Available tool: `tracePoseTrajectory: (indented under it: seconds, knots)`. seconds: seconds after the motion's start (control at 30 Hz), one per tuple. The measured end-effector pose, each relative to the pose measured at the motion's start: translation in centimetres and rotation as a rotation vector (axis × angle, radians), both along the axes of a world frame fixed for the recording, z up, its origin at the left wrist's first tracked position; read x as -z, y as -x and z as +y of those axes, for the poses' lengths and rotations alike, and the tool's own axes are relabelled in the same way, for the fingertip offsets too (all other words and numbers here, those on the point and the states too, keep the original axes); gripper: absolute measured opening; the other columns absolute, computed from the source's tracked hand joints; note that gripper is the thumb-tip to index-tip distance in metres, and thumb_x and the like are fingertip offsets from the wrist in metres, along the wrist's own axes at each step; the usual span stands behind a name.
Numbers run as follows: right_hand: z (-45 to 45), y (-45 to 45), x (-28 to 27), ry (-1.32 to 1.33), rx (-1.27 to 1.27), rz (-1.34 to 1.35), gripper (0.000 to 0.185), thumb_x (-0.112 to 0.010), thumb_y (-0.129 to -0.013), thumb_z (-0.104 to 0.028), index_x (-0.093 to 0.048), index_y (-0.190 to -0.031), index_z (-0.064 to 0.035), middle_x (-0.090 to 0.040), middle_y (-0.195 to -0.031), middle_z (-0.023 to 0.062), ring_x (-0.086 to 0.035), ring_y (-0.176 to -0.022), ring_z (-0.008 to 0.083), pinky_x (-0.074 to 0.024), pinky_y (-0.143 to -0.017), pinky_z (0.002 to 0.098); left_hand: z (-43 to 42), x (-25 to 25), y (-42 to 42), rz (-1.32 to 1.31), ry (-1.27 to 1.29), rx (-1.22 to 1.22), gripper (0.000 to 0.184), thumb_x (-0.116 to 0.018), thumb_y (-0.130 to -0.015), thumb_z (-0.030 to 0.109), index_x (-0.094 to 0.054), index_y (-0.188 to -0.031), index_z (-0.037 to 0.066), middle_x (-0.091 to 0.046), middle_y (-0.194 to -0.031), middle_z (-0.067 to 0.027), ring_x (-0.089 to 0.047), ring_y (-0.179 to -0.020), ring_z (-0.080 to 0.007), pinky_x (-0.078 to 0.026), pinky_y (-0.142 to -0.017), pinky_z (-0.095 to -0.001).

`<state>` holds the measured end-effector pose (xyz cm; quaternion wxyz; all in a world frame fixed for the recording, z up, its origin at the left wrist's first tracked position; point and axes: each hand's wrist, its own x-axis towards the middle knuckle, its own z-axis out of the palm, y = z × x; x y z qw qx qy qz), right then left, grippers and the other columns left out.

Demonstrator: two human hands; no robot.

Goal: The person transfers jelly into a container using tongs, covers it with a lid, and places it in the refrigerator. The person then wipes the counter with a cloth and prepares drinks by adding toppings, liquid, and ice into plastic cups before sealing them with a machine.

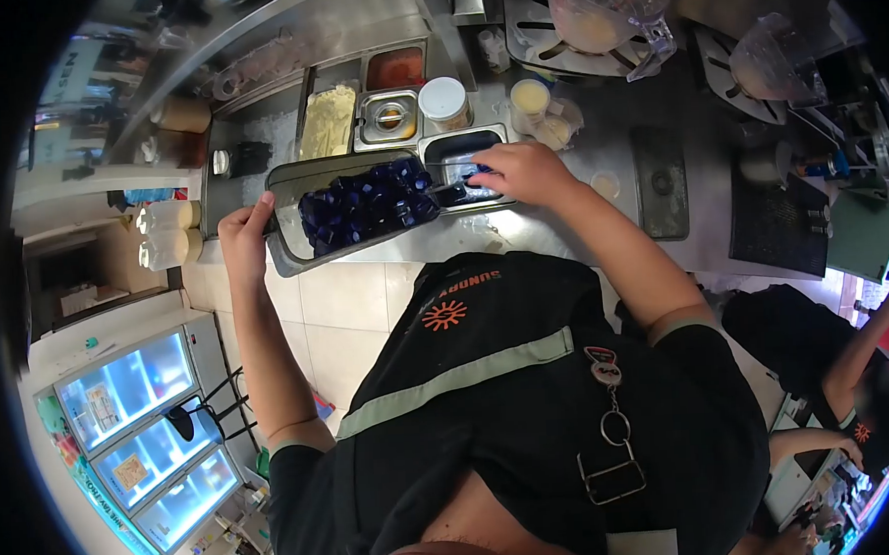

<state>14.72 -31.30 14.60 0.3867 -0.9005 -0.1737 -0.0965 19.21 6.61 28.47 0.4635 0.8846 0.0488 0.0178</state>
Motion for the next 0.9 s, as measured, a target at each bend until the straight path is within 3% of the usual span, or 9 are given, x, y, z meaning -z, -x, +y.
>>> tracePoseTrajectory:
  seconds: [0.1,0.33,0.43,0.5,0.6,0.63,0.67,0.73,0.9]
  knots:
    - [1.0,-1.2,1.1,0.147,-0.189,-0.202,0.024,-0.07,-0.082,-0.033,-0.068,-0.093,-0.012,-0.063,-0.075,0.0064,-0.064,-0.069,0.0279,-0.0513,-0.061,0.04,0.0,-0.1,0.2,-0.005,0.024,0.007,0.053,-0.072,-0.086,0.026,-0.043,-0.049,0.004,-0.035,-0.051,0.0069,-0.027,-0.051,-0.0048,-0.018,-0.046,-0.0286]
    - [1.7,-1.5,1.1,0.107,-0.163,-0.155,0.02,-0.069,-0.083,-0.029,-0.069,-0.09,-0.0094,-0.066,-0.076,0.008,-0.065,-0.071,0.0302,-0.0516,-0.062,0.0397,0.1,-0.2,0.7,-0.022,-0.03,0.013,0.053,-0.073,-0.086,0.028,-0.044,-0.049,0.003,-0.035,-0.051,0.0065,-0.028,-0.051,-0.005,-0.018,-0.046,-0.0288]
    - [0.5,-1.0,1.8,-0.117,-0.104,0.018,0.022,-0.069,-0.085,-0.027,-0.071,-0.089,-0.0055,-0.069,-0.078,0.0108,-0.066,-0.071,0.0289,-0.0516,-0.064,0.0368,0.2,-0.1,1.0,-0.025,-0.012,0.008,0.053,-0.073,-0.086,0.028,-0.044,-0.049,0.003,-0.036,-0.051,0.0063,-0.028,-0.051,-0.0052,-0.018,-0.046,-0.0291]
    - [-0.9,-0.4,2.8,-0.332,0.08,0.295,0.024,-0.068,-0.085,-0.026,-0.072,-0.092,-0.0035,-0.07,-0.082,0.0133,-0.067,-0.07,0.0257,-0.051,-0.065,0.0342,0.6,0.0,1.0,-0.038,-0.038,0.014,0.052,-0.073,-0.086,0.027,-0.044,-0.05,0.003,-0.036,-0.051,0.0061,-0.028,-0.052,-0.0054,-0.019,-0.047,-0.0292]
    - [-2.6,-0.2,4.6,-0.254,0.192,0.37,0.025,-0.069,-0.086,-0.027,-0.072,-0.094,-0.0043,-0.071,-0.084,0.0143,-0.067,-0.071,0.0228,-0.0507,-0.067,0.0331,0.5,-0.1,1.2,-0.039,-0.006,0.007,0.051,-0.072,-0.086,0.026,-0.045,-0.051,0.002,-0.036,-0.051,0.0059,-0.028,-0.052,-0.0054,-0.019,-0.047,-0.0292]
    - [-2.5,-0.2,5.2,-0.236,0.227,0.385,0.025,-0.069,-0.085,-0.028,-0.072,-0.093,-0.0045,-0.07,-0.083,0.0143,-0.067,-0.072,0.0261,-0.0511,-0.068,0.0354,0.6,-0.1,1.2,-0.041,-0.005,0.008,0.051,-0.072,-0.086,0.026,-0.045,-0.051,0.002,-0.036,-0.051,0.0059,-0.028,-0.052,-0.0054,-0.019,-0.047,-0.0292]
    - [-2.3,-0.3,5.8,-0.236,0.228,0.383,0.025,-0.069,-0.085,-0.028,-0.072,-0.093,-0.0045,-0.07,-0.083,0.0143,-0.067,-0.072,0.0261,-0.0511,-0.068,0.0354,0.7,-0.2,1.2,-0.031,-0.014,0.006,0.051,-0.072,-0.086,0.026,-0.045,-0.051,0.002,-0.036,-0.051,0.006,-0.028,-0.052,-0.0054,-0.019,-0.047,-0.0291]
    - [-1.7,-0.6,6.0,0.057,0.187,0.195,0.028,-0.07,-0.084,-0.031,-0.071,-0.096,-0.0054,-0.069,-0.082,0.0135,-0.067,-0.074,0.0287,-0.0515,-0.068,0.0379,0.7,-0.2,1.3,-0.021,-0.025,0.004,0.05,-0.072,-0.086,0.025,-0.045,-0.051,0.002,-0.036,-0.051,0.0062,-0.028,-0.052,-0.0053,-0.019,-0.047,-0.029]
    - [-0.5,-0.4,1.8,-0.007,0.117,-0.022,0.03,-0.069,-0.084,-0.035,-0.069,-0.099,-0.0081,-0.069,-0.084,0.0102,-0.066,-0.076,0.0289,-0.0518,-0.066,0.0381,0.7,-0.1,1.5,-0.045,0.014,0.02,0.05,-0.072,-0.086,0.024,-0.045,-0.051,0.002,-0.037,-0.053,0.007,-0.029,-0.053,-0.005,-0.019,-0.047,-0.0285]
